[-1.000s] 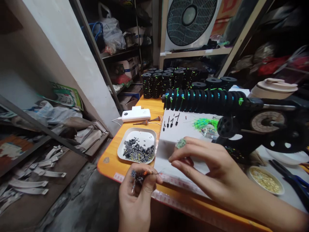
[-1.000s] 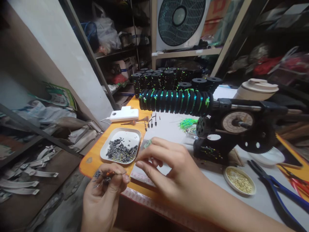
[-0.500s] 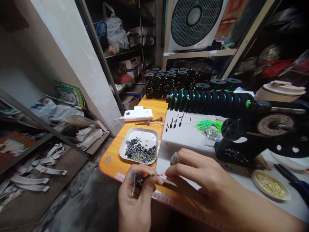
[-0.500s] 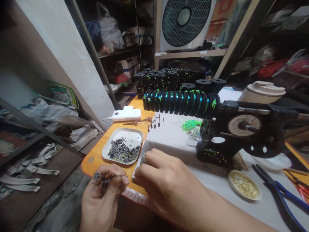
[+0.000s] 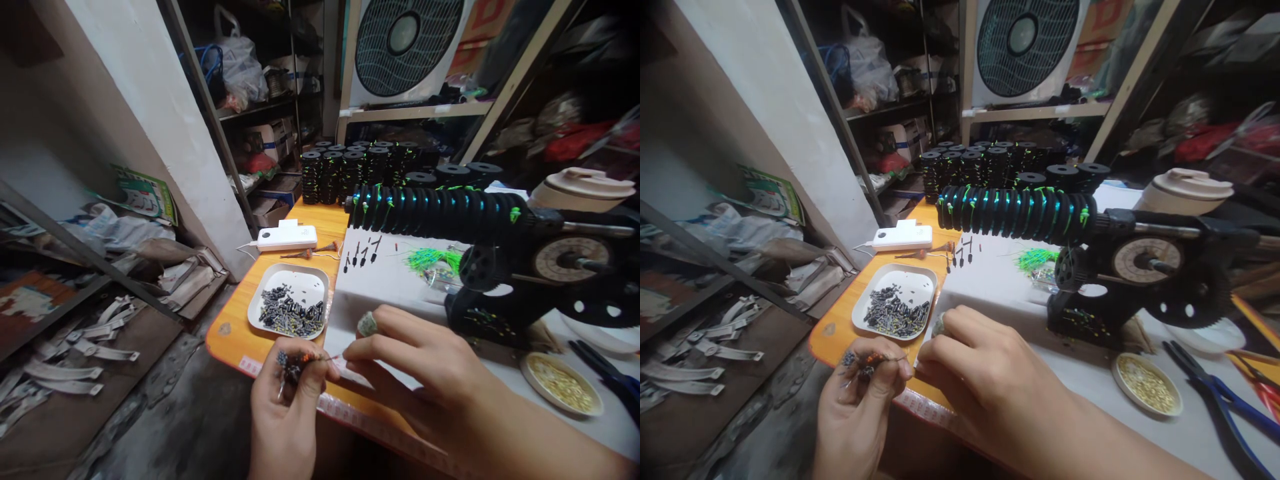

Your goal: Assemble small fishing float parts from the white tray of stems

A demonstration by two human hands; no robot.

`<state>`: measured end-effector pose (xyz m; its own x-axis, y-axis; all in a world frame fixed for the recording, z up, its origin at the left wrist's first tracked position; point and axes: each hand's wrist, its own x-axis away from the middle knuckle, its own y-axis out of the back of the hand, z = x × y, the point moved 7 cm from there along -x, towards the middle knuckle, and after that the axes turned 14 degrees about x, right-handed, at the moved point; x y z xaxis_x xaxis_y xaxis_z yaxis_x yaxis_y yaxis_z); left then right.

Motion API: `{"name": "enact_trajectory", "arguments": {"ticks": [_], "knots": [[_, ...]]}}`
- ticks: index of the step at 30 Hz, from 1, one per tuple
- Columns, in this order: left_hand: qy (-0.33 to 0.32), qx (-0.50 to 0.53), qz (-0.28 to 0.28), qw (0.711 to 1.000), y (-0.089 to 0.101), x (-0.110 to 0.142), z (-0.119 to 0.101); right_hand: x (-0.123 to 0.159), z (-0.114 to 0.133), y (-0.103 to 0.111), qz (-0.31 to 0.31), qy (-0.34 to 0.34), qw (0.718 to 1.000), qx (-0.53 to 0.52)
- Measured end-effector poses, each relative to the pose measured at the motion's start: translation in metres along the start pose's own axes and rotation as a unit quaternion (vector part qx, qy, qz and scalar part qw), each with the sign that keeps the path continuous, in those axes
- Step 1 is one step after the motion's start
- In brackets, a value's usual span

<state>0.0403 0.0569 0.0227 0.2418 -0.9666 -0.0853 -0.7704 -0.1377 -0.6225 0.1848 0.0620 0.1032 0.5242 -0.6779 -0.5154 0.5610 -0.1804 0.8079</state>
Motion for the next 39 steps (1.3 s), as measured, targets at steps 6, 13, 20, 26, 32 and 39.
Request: {"name": "enact_trajectory", "arguments": {"ticks": [6, 13, 20, 26, 32, 39], "knots": [[0.003, -0.008, 0.0, 1.0, 0.001, -0.001, 0.001, 0.0, 0.001, 0.002, -0.009, 0.015, 1.0, 0.011], [0.003, 0.005, -0.005, 1.0, -0.001, -0.001, 0.0, -0.002, 0.003, -0.001, -0.007, 0.019, 1.0, 0.024], [0.005, 0.002, -0.004, 1.0, -0.002, -0.001, -0.001, -0.003, 0.003, 0.0, -0.005, 0.02, 1.0, 0.02], [0.004, -0.002, 0.0, 1.0, -0.001, -0.001, -0.001, -0.004, 0.003, 0.002, -0.016, 0.017, 0.999, 0.025], [0.016, 0.0, -0.002, 1.0, -0.004, -0.001, 0.002, -0.002, -0.001, 0.005, -0.032, -0.007, 0.999, -0.023], [0.038, 0.024, -0.021, 0.999, -0.008, 0.002, 0.012, -0.002, -0.008, 0.006, -0.048, -0.057, 0.991, -0.112]]}}
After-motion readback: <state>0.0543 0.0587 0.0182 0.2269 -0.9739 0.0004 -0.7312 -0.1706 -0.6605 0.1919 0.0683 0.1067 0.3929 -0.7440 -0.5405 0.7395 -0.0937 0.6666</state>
